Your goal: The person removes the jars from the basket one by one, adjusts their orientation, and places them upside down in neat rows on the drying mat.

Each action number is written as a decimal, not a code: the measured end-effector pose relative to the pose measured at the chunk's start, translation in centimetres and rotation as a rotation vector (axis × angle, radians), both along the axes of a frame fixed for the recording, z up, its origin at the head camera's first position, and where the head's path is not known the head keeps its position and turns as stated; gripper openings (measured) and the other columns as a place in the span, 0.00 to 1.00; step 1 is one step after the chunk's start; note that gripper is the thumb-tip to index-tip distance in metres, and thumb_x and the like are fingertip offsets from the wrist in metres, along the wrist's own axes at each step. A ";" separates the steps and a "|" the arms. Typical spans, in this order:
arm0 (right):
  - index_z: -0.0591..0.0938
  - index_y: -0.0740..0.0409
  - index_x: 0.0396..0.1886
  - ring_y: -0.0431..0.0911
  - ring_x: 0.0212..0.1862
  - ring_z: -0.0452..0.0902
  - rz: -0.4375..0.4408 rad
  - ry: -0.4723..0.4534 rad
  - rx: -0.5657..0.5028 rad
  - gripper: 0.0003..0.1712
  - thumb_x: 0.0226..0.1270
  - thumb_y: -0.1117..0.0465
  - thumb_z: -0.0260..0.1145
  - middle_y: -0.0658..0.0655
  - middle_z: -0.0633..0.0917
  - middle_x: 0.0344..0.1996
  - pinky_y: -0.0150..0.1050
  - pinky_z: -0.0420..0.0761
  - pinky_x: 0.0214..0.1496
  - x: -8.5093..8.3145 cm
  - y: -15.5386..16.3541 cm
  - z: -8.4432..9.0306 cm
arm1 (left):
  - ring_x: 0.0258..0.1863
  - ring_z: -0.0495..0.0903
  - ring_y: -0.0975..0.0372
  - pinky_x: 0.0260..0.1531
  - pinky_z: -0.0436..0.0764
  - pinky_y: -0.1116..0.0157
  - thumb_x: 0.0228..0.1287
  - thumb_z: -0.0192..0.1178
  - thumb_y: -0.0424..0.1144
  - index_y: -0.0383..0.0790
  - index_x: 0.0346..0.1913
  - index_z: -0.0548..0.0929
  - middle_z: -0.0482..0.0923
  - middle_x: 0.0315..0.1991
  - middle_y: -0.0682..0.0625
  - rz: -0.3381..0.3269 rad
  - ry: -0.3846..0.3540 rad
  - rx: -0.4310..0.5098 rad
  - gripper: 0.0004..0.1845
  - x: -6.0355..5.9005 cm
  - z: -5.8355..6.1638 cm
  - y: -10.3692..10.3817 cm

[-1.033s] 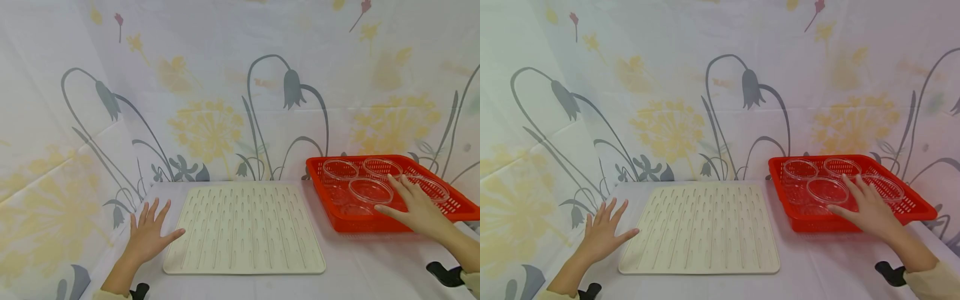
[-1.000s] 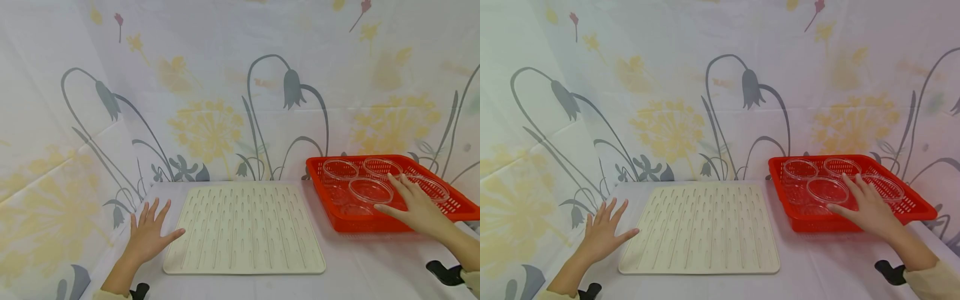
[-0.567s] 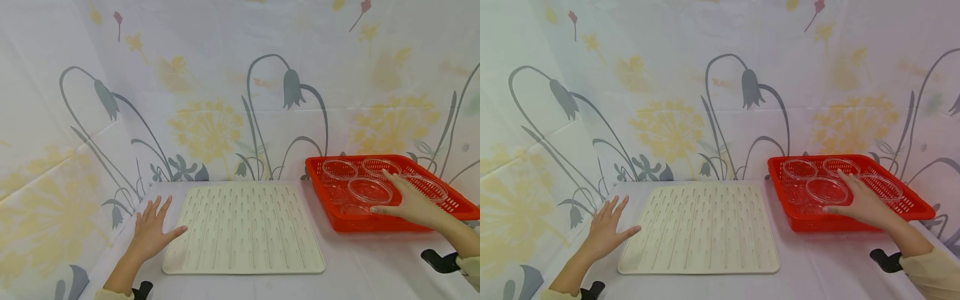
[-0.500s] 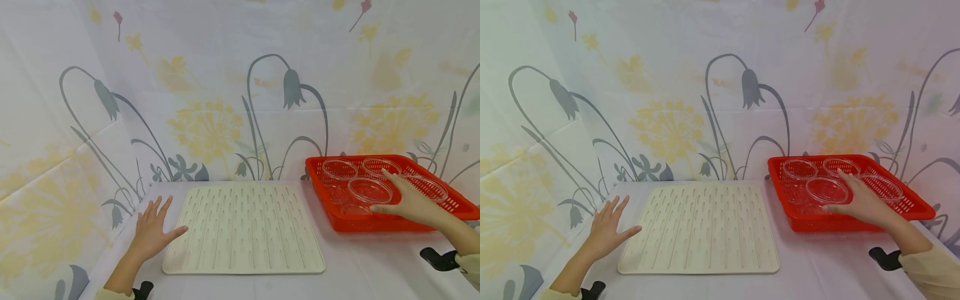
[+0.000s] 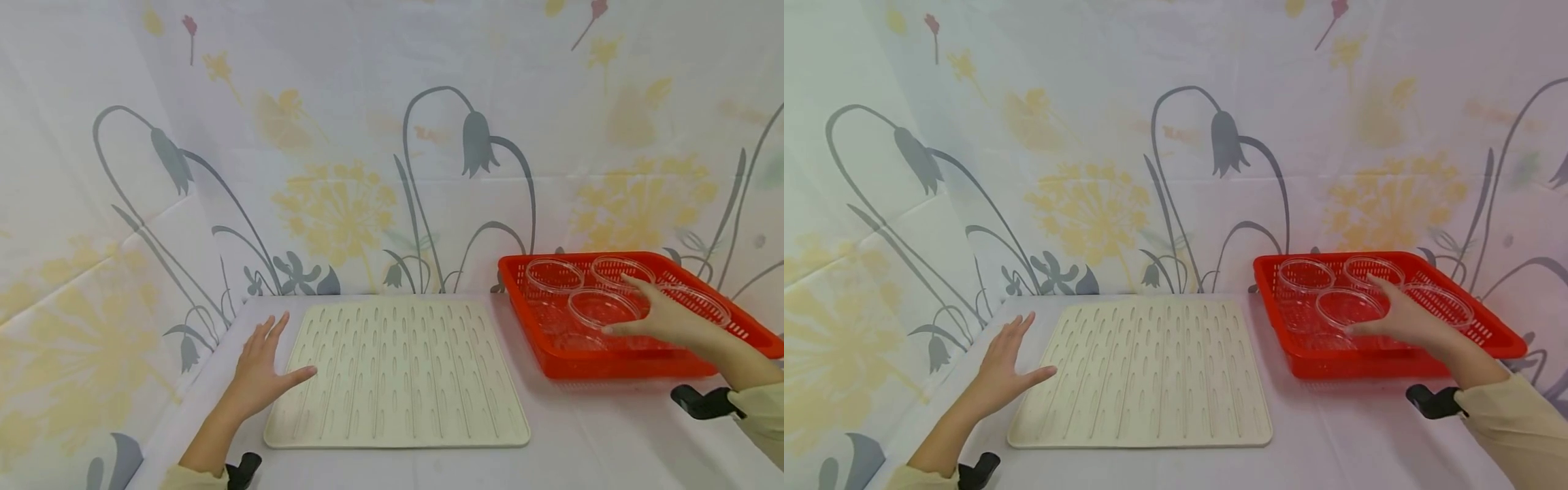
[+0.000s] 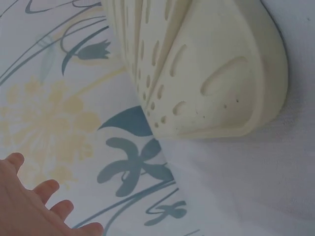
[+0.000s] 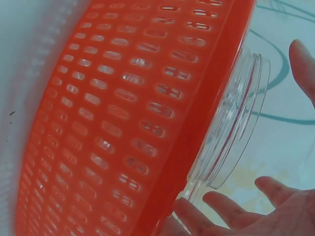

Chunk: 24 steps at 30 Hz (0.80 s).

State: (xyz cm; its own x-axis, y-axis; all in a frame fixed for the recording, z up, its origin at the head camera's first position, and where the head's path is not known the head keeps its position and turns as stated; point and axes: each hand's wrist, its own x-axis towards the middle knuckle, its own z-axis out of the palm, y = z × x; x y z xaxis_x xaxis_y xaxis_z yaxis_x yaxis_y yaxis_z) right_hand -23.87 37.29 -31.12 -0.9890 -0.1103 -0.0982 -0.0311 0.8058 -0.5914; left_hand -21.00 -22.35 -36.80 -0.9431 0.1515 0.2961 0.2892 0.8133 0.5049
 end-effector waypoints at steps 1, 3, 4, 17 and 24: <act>0.35 0.70 0.70 0.78 0.54 0.47 -0.002 -0.008 -0.010 0.64 0.55 0.45 0.69 0.83 0.47 0.61 0.70 0.69 0.42 -0.1 0.0 0.0 | 0.67 0.39 0.36 0.58 0.43 0.34 0.49 0.65 0.60 0.46 0.74 0.47 0.43 0.70 0.34 -0.002 -0.002 0.005 0.54 0.0 0.1 0.1; 0.35 0.71 0.70 0.77 0.54 0.47 -0.002 -0.021 -0.028 0.63 0.56 0.46 0.68 0.83 0.48 0.61 0.70 0.70 0.42 -0.2 0.0 0.0 | 0.67 0.39 0.36 0.57 0.45 0.33 0.50 0.65 0.60 0.47 0.74 0.47 0.43 0.70 0.34 -0.003 -0.006 0.011 0.54 0.0 0.2 0.2; 0.35 0.71 0.70 0.77 0.55 0.47 -0.002 -0.029 -0.039 0.63 0.56 0.46 0.68 0.83 0.47 0.61 0.70 0.69 0.43 -0.3 0.0 0.0 | 0.67 0.40 0.36 0.57 0.45 0.33 0.50 0.66 0.59 0.47 0.74 0.47 0.43 0.70 0.34 -0.005 -0.005 0.014 0.54 0.0 0.2 0.2; 0.40 0.75 0.68 0.73 0.53 0.54 0.030 -0.130 -0.032 0.62 0.55 0.46 0.69 0.81 0.52 0.59 0.61 0.74 0.46 -0.9 0.3 0.1 | 0.67 0.42 0.39 0.53 0.52 0.31 0.50 0.67 0.57 0.46 0.73 0.48 0.43 0.70 0.36 -0.036 0.002 0.068 0.53 -0.4 0.2 1.1; 0.40 0.79 0.67 0.73 0.51 0.53 0.005 -0.154 0.004 0.65 0.51 0.44 0.71 0.82 0.54 0.56 0.65 0.70 0.48 -1.0 0.1 0.0 | 0.67 0.42 0.40 0.53 0.54 0.31 0.50 0.66 0.57 0.45 0.73 0.48 0.43 0.70 0.35 -0.045 -0.003 0.068 0.53 -0.5 0.4 1.7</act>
